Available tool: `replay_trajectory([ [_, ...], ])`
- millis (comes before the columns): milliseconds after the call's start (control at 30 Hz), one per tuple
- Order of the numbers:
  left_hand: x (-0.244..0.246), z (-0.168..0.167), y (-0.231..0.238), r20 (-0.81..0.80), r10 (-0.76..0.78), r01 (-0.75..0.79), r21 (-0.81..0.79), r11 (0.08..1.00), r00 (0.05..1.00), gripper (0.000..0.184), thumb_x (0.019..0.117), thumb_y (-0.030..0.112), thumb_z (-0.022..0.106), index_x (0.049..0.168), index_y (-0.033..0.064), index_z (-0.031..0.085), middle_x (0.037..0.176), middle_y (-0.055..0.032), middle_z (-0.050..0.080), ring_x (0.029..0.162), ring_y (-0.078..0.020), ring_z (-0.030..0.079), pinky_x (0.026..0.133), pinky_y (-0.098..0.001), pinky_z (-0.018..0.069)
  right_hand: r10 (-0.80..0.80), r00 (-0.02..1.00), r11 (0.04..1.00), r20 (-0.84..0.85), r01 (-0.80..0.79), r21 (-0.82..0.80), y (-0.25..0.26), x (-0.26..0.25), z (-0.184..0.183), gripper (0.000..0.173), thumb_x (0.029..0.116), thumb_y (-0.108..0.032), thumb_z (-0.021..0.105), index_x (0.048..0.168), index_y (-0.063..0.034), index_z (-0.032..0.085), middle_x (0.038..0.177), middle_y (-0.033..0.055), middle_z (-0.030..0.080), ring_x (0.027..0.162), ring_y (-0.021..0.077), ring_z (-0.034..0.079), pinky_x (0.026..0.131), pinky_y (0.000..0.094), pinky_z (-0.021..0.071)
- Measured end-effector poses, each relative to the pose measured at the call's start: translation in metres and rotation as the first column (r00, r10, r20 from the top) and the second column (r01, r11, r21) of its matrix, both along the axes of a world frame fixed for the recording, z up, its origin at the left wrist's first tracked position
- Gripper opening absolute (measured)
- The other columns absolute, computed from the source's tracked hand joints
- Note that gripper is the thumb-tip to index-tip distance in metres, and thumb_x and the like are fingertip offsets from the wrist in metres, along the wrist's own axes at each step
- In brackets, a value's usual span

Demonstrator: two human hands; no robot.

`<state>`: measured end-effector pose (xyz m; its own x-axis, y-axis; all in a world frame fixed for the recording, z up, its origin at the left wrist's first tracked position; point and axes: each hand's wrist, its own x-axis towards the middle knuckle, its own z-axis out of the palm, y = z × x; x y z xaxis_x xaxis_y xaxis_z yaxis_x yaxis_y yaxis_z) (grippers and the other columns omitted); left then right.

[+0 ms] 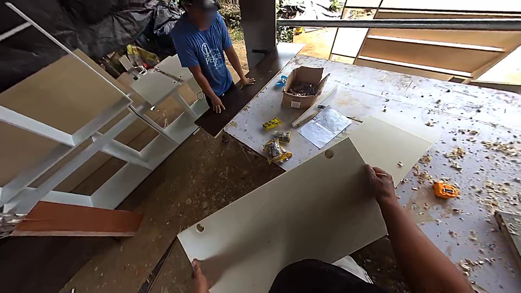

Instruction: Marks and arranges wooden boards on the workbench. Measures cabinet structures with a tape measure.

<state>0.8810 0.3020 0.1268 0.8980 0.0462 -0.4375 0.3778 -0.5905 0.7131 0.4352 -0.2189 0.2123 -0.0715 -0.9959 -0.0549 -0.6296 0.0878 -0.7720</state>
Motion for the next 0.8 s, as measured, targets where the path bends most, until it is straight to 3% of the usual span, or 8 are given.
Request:
replay_trajectory([
  [233, 0.081, -0.021, -0.034, 0.015, -0.115, 0.116, -0.084, 0.990, 0.993, 0.084, 0.1050, 0.066, 0.029, 0.141, -0.0061, 0.053, 0.143, -0.0311, 0.054, 0.137, -0.0412, 0.049, 0.113, -0.0610, 0.0379, -0.101, 0.995, 0.989, 0.013, 0.102, -0.108, 0.045, 0.005, 0.026, 0.050, 0.1082, -0.041, 0.048, 0.088, 0.0021, 0.065, 0.079, 0.0150, 0.061, 0.078, 0.0244, 0.059, 0.076, 0.0488, 0.0475],
  [433, 0.115, -0.020, -0.074, 0.014, -0.182, 0.182, -0.065, 0.981, 0.983, 0.079, 0.1050, 0.064, 0.034, 0.130, -0.0055, 0.063, 0.130, -0.0306, 0.063, 0.127, -0.0417, 0.058, 0.107, -0.0622, 0.0434, -0.163, 0.985, 0.984, -0.054, 0.158, -0.082, 0.072, 0.006, 0.045, 0.058, 0.1104, -0.039, 0.043, 0.106, 0.0145, 0.064, 0.103, 0.0342, 0.064, 0.099, 0.0393, 0.062, 0.094, 0.0582, 0.0458],
  [600, 0.132, -0.024, -0.095, -0.013, -0.226, 0.224, -0.074, 0.972, 0.974, 0.079, 0.1038, 0.066, 0.035, 0.131, -0.0025, 0.064, 0.131, -0.0287, 0.063, 0.129, -0.0404, 0.057, 0.109, -0.0614, 0.0423, -0.217, 0.976, 0.969, -0.025, 0.212, -0.127, 0.076, -0.007, 0.032, 0.059, 0.1091, -0.042, 0.044, 0.108, 0.0126, 0.065, 0.104, 0.0304, 0.065, 0.100, 0.0301, 0.062, 0.095, 0.0489, 0.0475],
  [800, 0.140, -0.024, -0.102, -0.011, -0.264, 0.263, -0.038, 0.964, 0.965, 0.079, 0.1034, 0.068, 0.033, 0.130, 0.0005, 0.065, 0.131, -0.0264, 0.064, 0.129, -0.0391, 0.058, 0.109, -0.0620, 0.0427, -0.259, 0.965, 0.961, -0.033, 0.254, -0.111, 0.074, -0.010, 0.024, 0.058, 0.1070, -0.047, 0.046, 0.109, 0.0077, 0.067, 0.106, 0.0246, 0.067, 0.101, 0.0240, 0.064, 0.097, 0.0449, 0.0478],
])
